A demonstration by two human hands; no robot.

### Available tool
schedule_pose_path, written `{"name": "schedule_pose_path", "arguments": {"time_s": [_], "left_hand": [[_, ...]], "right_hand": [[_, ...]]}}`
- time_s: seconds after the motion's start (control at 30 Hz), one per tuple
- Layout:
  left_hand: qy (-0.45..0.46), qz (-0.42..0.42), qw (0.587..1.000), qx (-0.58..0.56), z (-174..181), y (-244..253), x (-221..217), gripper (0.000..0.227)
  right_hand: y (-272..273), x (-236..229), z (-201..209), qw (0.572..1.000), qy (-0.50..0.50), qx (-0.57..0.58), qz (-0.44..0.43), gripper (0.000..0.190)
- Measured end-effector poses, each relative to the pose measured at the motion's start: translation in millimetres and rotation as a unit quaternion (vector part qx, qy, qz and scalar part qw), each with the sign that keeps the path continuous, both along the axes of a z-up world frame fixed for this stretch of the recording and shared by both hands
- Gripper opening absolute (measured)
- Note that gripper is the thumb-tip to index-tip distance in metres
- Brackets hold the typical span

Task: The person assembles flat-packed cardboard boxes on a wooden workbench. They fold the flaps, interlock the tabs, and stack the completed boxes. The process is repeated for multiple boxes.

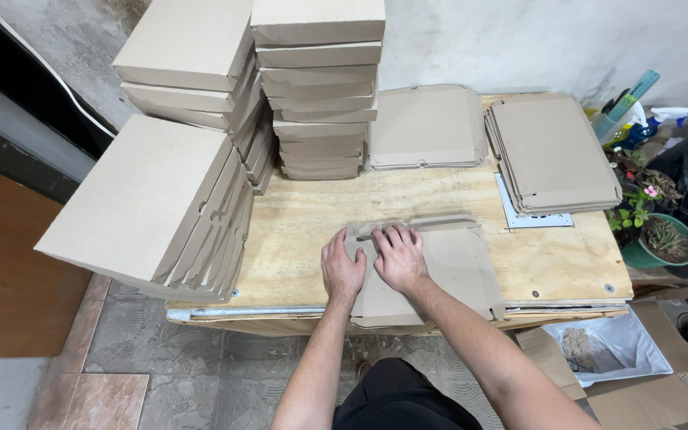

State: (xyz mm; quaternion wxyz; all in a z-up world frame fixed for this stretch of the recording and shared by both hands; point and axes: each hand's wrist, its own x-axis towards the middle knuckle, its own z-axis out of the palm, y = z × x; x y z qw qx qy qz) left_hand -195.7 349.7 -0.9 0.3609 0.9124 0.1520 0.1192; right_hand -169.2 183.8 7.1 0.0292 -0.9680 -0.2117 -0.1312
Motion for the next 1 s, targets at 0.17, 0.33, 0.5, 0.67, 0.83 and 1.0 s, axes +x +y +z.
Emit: {"name": "schedule_pose_path", "arguments": {"time_s": [0.17, 0.33, 0.5, 0.67, 0.83, 1.0], "left_hand": [[0.016, 0.0, 1.0, -0.012, 7, 0, -2, 0.066], [0.037, 0.0, 0.999, 0.005, 1, -1, 2, 0.07], [0.038, -0.007, 0.999, -0.015, 3, 3, 3, 0.074], [0.027, -0.031, 0.999, -0.017, 13, 4, -1, 0.074], [0.029, -0.065, 0.997, -0.021, 11, 4, -1, 0.073], [-0.005, -0.1, 0.995, -0.003, 17, 3, -3, 0.073]], "right_hand": [[0, -2, 5, 1.0, -0.001, -0.004, 0.002, 0.06], [-1, -4, 5, 1.0, -0.005, -0.002, 0.003, 0.057], [0, -6, 8, 1.0, 0.008, -0.011, 0.001, 0.056], [0, -6, 9, 1.0, 0.002, -0.014, -0.003, 0.056], [2, -5, 6, 1.0, 0.01, -0.013, -0.005, 0.057], [2, -4, 9, 1.0, 0.008, -0.008, 0.0, 0.058]]}}
